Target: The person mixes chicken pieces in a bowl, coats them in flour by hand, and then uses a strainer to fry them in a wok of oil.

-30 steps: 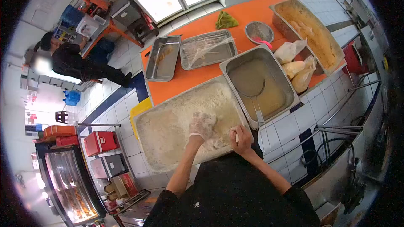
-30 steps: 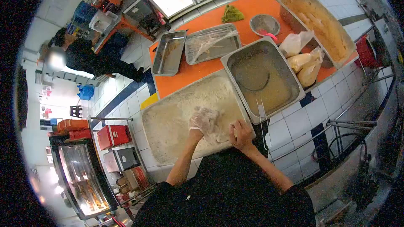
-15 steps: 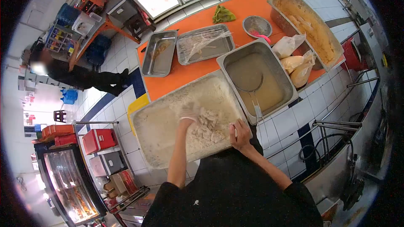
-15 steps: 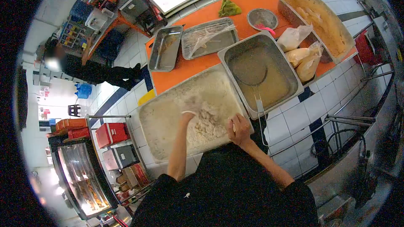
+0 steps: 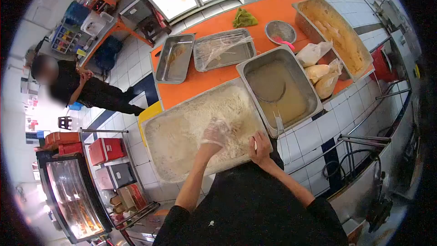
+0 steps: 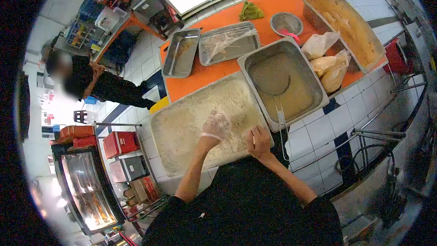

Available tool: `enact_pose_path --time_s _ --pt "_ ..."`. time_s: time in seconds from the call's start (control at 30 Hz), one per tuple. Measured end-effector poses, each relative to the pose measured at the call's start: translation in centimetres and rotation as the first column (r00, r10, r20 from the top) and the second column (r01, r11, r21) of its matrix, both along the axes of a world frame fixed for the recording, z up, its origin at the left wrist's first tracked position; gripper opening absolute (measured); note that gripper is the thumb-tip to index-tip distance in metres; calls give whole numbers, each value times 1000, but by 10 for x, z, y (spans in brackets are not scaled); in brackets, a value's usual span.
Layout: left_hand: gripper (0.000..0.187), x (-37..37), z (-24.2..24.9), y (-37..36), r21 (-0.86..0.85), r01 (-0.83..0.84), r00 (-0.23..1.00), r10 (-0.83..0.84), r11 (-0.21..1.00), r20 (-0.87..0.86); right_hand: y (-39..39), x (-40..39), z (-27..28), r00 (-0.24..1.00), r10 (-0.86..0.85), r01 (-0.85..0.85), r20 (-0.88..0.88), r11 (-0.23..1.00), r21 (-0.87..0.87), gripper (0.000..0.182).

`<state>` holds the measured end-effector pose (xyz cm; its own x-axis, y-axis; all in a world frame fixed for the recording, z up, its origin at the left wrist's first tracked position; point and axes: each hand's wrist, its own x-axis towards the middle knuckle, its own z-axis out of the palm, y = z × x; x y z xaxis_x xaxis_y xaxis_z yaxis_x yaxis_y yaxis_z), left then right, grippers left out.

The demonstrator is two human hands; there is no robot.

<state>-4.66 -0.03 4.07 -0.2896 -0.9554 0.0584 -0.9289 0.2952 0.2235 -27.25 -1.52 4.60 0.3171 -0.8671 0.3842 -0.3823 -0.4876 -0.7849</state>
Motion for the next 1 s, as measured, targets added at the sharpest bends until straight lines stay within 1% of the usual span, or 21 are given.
enact_pose_path --time_s 0.03,0.07,0.1,0.13,0.2,0.23,0.3,0.37,0.4,0.43,0.47,0.5,0.57,0.63,0.67,0.73,0.77,0.83,0.87,0.93,1.0 --pt "24 -7 23 1 -4 -7 1000 7 1000 2 -1 0 -1 1000 3 -3 12 1000 -1 14" --pt "24 -21 68 0 147 -141 950 176 979 -257 -4 1 -1 1000 5 -4 14 1000 -6 14" --pt "23 -29 92 0 327 -217 809 356 920 -467 -3 0 0 1000 18 -18 25 1000 3 14" --pt "23 -21 76 0 330 -210 812 352 920 -466 -2 -1 1 999 28 -29 34 999 14 14" --pt "25 2 29 -2 57 -196 837 198 979 -510 -2 -1 1 999 15 -16 44 1000 19 14" --pt "25 1 41 -8 58 -195 837 197 979 -510 -2 0 2 998 12 -13 54 1000 19 14" --pt "20 4 64 -33 162 -468 791 494 869 -362 -2 1 4 998 11 -12 56 1000 10 14" --pt "21 16 38 -67 178 -463 818 496 868 -291 -3 0 2 999 7 -7 53 1000 -1 14" --pt "24 22 13 -75 200 -460 841 496 865 -214 -2 0 -4 999 -15 16 34 1000 -23 14" --pt "24 26 -29 -74 199 -461 839 498 865 -218 -1 0 -8 999 -36 37 17 998 -45 13" --pt "26 26 -80 -73 256 -331 918 373 908 -134 0 0 -6 999 -36 37 15 998 -50 13" --pt "28 17 -104 -73 320 -197 972 226 927 -57 1 1 -4 999 -28 29 22 998 -54 14" --pt "26 -28 -69 -65 464 -196 964 256 864 -71 -7 -1 0 999 -33 35 32 997 -68 16" --pt "23 -49 -50 -45 515 -12 999 32 857 -30 -2 0 2 998 -35 36 44 999 -26 15" --pt "23 -55 -42 -36 521 -17 999 37 853 -29 -2 0 2 998 -16 14 58 999 30 16" --pt "24 -60 -27 -29 707 -8 1000 15 707 -5 -1 -1 1 998 -4 3 56 1000 21 17" --pt "24 -54 -29 -29 702 -15 1000 23 712 -2 -3 -1 1 999 -3 3 51 1000 8 17" --pt "47 -35 -30 -31 626 -15 951 205 780 -233 -7 -2 8 997 4 -1 73 999 -32 18" --pt "47 -26 -28 -28 625 -13 953 199 781 -229 -9 -1 11 996 0 5 95 998 -55 18" --pt "53 -15 -1 -8 270 -253 896 330 929 -296 -5 -4 5 997 -24 24 69 1000 1 17" --pt "52 -23 41 8 246 -294 883 361 924 -300 -3 -4 1 999 -37 35 39 998 51 15"
